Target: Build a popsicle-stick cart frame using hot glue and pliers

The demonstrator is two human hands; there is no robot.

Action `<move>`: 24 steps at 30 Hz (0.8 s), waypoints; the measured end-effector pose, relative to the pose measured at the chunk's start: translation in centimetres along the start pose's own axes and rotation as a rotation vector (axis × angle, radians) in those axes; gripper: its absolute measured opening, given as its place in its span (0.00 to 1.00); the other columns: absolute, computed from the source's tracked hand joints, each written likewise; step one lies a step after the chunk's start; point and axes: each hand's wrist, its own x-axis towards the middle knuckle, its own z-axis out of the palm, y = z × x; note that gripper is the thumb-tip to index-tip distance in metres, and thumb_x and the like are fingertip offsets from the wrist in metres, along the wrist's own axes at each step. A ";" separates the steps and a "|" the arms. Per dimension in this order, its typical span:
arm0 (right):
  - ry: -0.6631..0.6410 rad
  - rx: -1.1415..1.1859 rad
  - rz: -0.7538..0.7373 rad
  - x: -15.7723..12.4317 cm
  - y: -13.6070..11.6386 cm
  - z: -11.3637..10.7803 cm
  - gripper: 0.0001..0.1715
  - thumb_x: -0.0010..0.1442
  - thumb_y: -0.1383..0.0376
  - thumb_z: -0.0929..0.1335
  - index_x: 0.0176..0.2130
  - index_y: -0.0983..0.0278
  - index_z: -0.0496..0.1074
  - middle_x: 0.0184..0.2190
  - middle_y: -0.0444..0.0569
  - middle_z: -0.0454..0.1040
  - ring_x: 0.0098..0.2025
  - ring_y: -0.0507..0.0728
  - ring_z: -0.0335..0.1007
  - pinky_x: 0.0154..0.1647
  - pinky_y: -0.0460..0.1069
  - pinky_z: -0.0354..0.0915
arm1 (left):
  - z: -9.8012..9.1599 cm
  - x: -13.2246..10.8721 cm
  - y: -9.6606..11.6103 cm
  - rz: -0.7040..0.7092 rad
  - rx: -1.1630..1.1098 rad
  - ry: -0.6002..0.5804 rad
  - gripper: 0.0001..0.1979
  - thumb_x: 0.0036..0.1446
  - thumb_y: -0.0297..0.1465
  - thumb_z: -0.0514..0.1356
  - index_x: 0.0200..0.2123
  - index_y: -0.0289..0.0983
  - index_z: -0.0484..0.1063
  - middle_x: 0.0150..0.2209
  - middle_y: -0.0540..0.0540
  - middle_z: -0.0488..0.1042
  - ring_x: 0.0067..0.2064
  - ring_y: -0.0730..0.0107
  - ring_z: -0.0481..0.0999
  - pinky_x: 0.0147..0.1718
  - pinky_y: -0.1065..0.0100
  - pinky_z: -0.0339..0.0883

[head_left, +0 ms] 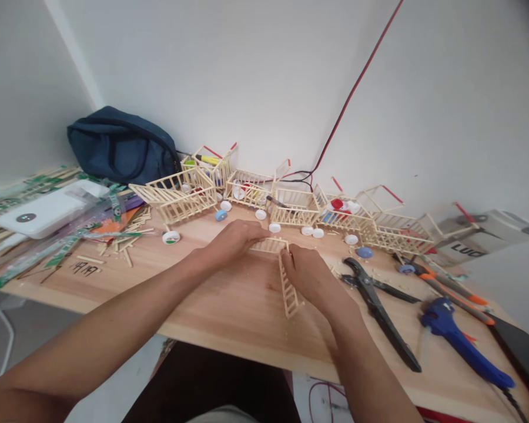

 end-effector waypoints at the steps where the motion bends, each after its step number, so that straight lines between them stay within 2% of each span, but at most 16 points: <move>1: 0.001 0.001 -0.002 0.0 0.0 0.0 0.22 0.68 0.62 0.54 0.38 0.68 0.72 0.37 0.61 0.79 0.38 0.60 0.74 0.35 0.50 0.55 | 0.0 0.0 0.0 -0.001 0.002 -0.001 0.15 0.65 0.29 0.51 0.47 0.38 0.76 0.33 0.45 0.77 0.34 0.73 0.74 0.33 0.74 0.61; 24: -0.005 -0.012 0.006 -0.2 -0.2 -0.2 0.23 0.69 0.62 0.54 0.39 0.69 0.72 0.37 0.61 0.78 0.39 0.60 0.74 0.36 0.50 0.56 | -0.2 0.1 0.3 -0.005 0.013 -0.018 0.15 0.65 0.29 0.50 0.47 0.37 0.76 0.33 0.45 0.77 0.33 0.73 0.73 0.32 0.74 0.60</move>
